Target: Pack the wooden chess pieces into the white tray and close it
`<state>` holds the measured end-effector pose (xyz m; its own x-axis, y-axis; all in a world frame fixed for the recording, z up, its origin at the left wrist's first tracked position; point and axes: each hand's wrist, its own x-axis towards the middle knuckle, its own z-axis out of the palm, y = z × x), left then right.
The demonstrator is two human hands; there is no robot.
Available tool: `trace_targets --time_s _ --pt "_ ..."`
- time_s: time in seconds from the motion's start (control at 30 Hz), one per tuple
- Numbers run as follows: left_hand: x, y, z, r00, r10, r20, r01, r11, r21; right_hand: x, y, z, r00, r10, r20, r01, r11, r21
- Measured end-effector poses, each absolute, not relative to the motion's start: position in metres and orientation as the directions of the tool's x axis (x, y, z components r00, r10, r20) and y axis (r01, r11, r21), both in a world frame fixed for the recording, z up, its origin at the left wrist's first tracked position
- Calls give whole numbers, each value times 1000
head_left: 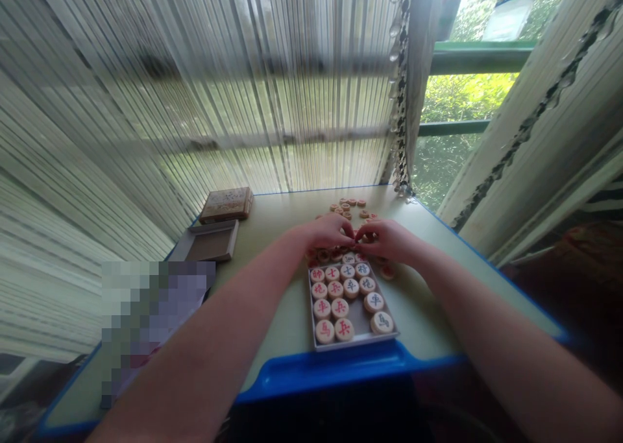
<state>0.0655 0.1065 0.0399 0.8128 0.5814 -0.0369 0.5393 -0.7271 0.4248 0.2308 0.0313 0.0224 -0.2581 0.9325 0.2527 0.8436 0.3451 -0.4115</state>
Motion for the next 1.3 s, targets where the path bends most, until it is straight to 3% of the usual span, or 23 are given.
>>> trace_targets --time_s 0.17,0.47,0.7,0.9,1.07,1.3 --pt "66 106 39 801 598 -35 557 -722 411 229 32 22 -249 941 230 866 323 -382" --pt "63 109 34 783 619 -59 525 -607 596 232 35 18 -250 946 208 869 314 -382" --pt "57 115 31 808 589 -23 431 -563 705 235 32 23 -187 935 302 858 305 -412" --pt "54 114 36 798 599 69 410 -624 665 234 31 23 -189 938 291 850 305 -431" --pt "58 114 40 842 509 181 306 -726 615 235 29 27 -183 931 316 849 312 -426" --pt "60 109 43 832 520 192 283 -696 660 239 28 29 -158 925 345 849 305 -431"
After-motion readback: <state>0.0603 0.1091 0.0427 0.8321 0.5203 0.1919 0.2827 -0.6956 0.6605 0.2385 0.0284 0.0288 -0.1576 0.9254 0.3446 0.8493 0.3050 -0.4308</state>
